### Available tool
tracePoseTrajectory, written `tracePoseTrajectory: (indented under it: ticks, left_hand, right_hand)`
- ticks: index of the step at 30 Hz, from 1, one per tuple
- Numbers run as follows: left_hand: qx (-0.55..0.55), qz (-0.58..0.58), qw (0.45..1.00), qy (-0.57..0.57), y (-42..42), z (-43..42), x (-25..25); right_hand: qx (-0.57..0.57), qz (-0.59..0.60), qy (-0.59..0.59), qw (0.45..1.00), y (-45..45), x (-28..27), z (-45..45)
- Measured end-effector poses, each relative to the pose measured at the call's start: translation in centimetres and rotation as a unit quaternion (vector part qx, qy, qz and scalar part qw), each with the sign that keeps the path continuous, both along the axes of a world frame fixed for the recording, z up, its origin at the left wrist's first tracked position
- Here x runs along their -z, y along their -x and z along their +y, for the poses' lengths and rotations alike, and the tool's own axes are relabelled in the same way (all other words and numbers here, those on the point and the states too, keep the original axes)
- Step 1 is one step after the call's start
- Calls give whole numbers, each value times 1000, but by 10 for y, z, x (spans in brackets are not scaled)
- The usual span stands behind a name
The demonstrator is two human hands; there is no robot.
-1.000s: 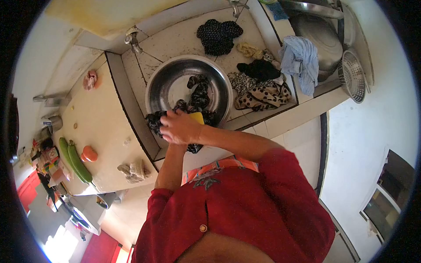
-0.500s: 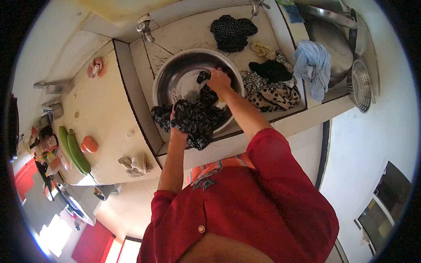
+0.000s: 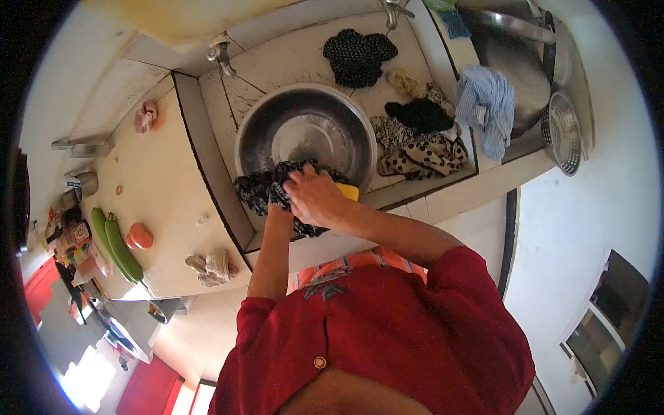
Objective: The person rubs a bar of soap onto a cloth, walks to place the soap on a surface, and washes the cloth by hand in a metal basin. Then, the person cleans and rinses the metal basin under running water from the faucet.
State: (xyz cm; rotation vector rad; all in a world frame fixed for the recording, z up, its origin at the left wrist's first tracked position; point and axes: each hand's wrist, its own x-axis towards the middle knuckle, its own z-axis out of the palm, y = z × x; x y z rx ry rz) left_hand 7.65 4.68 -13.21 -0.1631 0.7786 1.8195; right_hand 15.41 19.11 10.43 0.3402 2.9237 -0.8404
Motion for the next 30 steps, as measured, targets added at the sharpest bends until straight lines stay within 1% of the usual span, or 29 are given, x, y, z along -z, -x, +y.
tracePoseTrajectory:
  ticks: [2,3,4,5,7,8,9,10,11,12,13,14,15,16,19,20,23,25,26,27,28,29,30]
  left_hand:
    - [-37,78,995,-42,-9,-7,-1]
    - [-64,126,988,-67,-10,0,-9]
    - [-93,174,976,-93,-12,8,-23]
    - [-121,221,961,-117,-13,15,-38]
    - [-163,244,925,-242,-5,50,-85]
    - [-174,211,902,-333,-1,76,-126]
    - [-124,120,968,-180,1,56,-112]
    - [-77,-6,996,-41,3,36,-100]
    - [-70,-1,998,0,-4,32,-97]
    - [-61,7,997,43,-8,30,-97]
    - [-51,13,995,85,-11,29,-100]
    - [-50,4,994,94,-12,30,-101]
    - [-54,-10,994,98,-12,32,-106]
    - [-58,-28,993,96,-11,33,-111]
    - [-65,-60,994,70,-9,43,-128]
    - [-69,-76,992,77,-10,45,-134]
    - [-106,-123,972,172,-21,62,-172]
    - [-130,-128,969,167,-31,61,-174]
    - [-106,-118,986,57,-26,47,-138]
    - [-80,-108,989,-55,-15,34,-101]
    - [-45,-67,992,-99,-4,35,-102]
    - [-11,-23,989,-146,7,40,-108]
    - [23,21,981,-193,15,44,-115]
  right_hand:
    - [-25,115,34,992,10,-2,-14]
    - [-38,176,45,983,19,-2,-19]
    - [-61,179,10,982,24,11,-25]
    - [-40,160,7,986,29,22,-30]
    - [1,124,-4,992,47,32,-26]
    - [24,100,-5,995,51,38,-26]
    - [62,36,27,997,58,48,-25]
    - [96,-26,57,993,68,60,-19]
    - [129,-86,87,984,78,70,-8]
    - [88,-125,201,967,80,78,16]
    - [50,-60,118,990,77,65,7]
    - [13,4,29,999,66,50,-8]
    - [-30,62,-60,996,52,28,-22]
    - [-95,33,-44,994,47,4,-35]
    - [-51,39,-4,998,54,18,-27]
    - [-35,39,12,999,55,26,-26]
    - [38,-35,23,998,73,63,2]
    - [66,-83,179,978,73,74,43]
    - [76,-101,301,945,69,97,60]
    - [85,-119,417,897,60,116,70]
    - [188,-87,551,808,46,116,74]
    - [282,-53,663,691,32,112,79]
    - [366,-14,751,550,19,107,84]
